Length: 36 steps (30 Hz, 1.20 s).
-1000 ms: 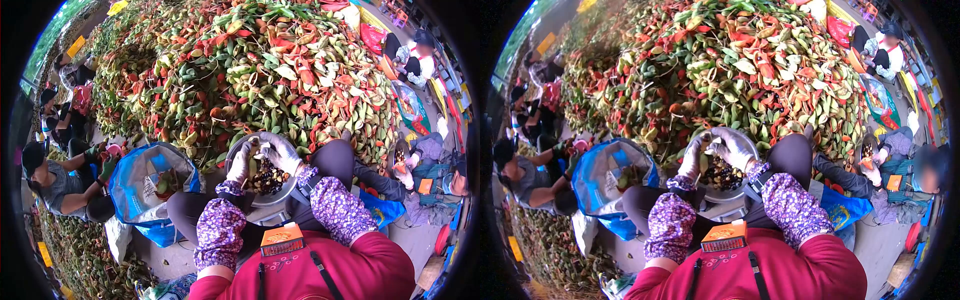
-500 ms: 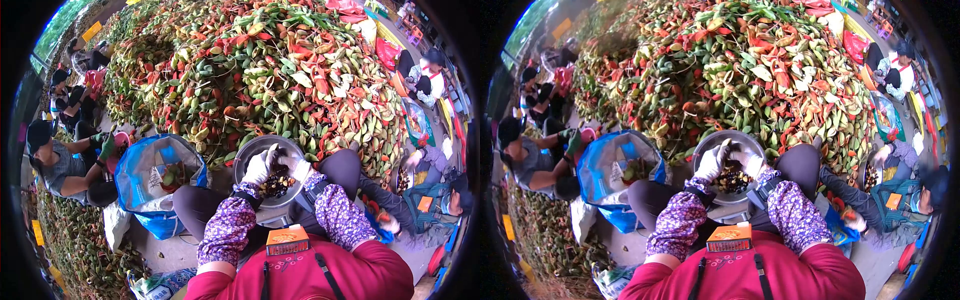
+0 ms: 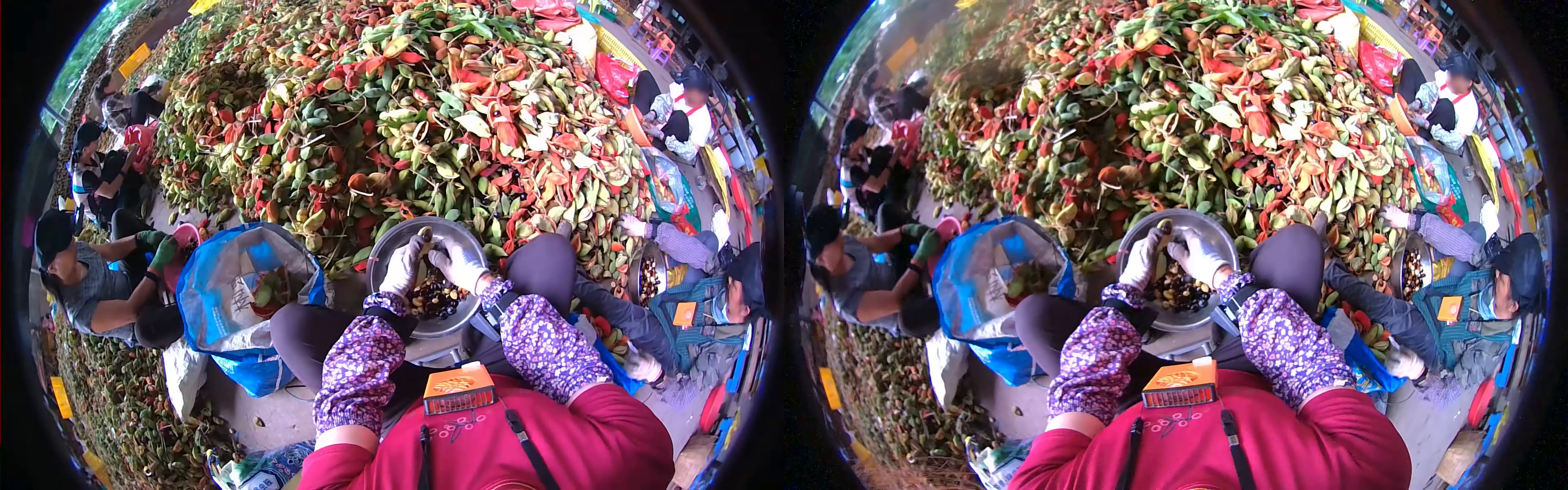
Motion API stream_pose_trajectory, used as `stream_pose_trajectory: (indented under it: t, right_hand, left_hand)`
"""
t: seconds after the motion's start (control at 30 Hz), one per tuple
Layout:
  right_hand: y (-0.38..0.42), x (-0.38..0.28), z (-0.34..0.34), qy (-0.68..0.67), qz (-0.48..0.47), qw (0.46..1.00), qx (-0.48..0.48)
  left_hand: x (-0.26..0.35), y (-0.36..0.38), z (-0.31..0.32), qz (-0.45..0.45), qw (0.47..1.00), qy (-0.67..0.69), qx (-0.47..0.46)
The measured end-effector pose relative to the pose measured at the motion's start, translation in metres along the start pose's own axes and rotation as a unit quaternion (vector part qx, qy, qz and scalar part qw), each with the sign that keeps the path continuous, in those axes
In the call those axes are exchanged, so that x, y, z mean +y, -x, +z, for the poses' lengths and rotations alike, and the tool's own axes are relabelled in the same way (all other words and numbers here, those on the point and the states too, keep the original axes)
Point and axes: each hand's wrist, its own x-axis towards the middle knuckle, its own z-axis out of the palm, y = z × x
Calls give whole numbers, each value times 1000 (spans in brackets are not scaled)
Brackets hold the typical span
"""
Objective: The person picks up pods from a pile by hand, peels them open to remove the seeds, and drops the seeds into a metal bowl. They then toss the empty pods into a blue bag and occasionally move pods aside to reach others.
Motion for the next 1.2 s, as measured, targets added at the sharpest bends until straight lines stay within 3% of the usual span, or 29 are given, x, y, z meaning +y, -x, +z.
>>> stream_pose_trajectory:
  t: [0.03,0.07,0.1,0.13,0.17,0.2,0.23,0.37,0.4,0.43,0.5,0.6,0.63,0.67,0.73,0.77,0.8,0.83,0.87,0.9,0.93,0.97,1.0,1.03,1.07,1.1,1.13,1.17,1.2]
  right_hand:
    - [3,2,0,-10,64,997,-36]
    - [5,-3,-4,-10,63,997,-34]
    - [7,-9,-8,-165,158,972,-52]
    - [7,-12,-10,-316,247,913,-69]
    - [7,-11,-9,-317,245,913,-72]
    - [5,-10,-11,-160,173,971,-39]
    - [3,-8,-11,2,94,996,-5]
    - [-3,-4,-16,87,48,995,-10]
    - [-6,-9,-21,106,41,993,-22]
    - [-7,-13,-29,128,50,987,-78]
    - [-8,-18,-34,151,56,978,-135]
    - [-10,-8,-31,156,13,978,-137]
    - [-11,1,-24,147,-20,984,-96]
    - [-17,14,-14,129,1,989,-77]
    - [-21,19,-10,131,-2,991,-10]
    - [-24,26,-6,-70,37,997,7]
    - [-27,33,-2,-270,67,960,38]
    - [-28,35,0,-231,26,970,69]
    - [-26,20,-12,-267,122,954,54]
    - [-27,33,-7,-228,67,971,31]
    - [-29,47,-1,-191,10,981,12]
    - [-27,51,2,-172,-35,984,12]
    - [-25,47,-5,-253,52,965,-42]
    - [-25,60,-1,-231,67,970,-22]
    - [-13,25,-36,-288,104,952,-22]
    - [-1,-16,-73,-345,139,928,-23]
    - [3,-3,-85,-242,76,967,-2]
    - [9,0,-105,-203,-1,978,52]
    - [18,-4,-122,-248,12,962,110]
  left_hand:
    - [1,1,1,1,1000,0,-2]
    - [2,1,1,-12,1000,-11,-18]
    - [4,1,0,-24,999,-23,-34]
    - [4,1,0,-23,999,-24,-33]
    - [7,1,2,-37,997,-52,-33]
    - [10,0,3,-51,995,-79,-32]
    - [13,1,4,-65,992,-106,-31]
    - [-21,-5,5,141,953,-253,-87]
    - [-18,-2,7,123,955,-248,-110]
    - [-33,-5,2,226,896,-363,-120]
    - [-40,-4,3,288,884,-343,-137]
    - [-40,-5,6,263,889,-352,-128]
    - [-35,-3,8,270,885,-363,-109]
    - [-4,4,18,52,947,-304,-84]
    - [22,12,21,52,942,-329,-39]
    - [38,13,19,75,932,-354,-24]
    - [66,15,11,81,909,-408,3]
    - [110,27,4,135,932,-330,66]
    - [145,33,-15,43,949,-301,84]
    - [183,48,-27,107,940,-294,135]
    - [187,43,-61,223,895,-355,152]
    - [215,56,-72,193,929,-261,179]
    - [225,60,-97,187,918,-298,186]
    - [235,64,-122,181,905,-334,193]
    - [223,58,-160,231,888,-353,180]
    - [213,56,-185,226,883,-374,172]
    - [203,55,-209,220,877,-395,164]
    - [197,58,-223,161,880,-418,161]
    - [171,57,-244,167,856,-460,164]
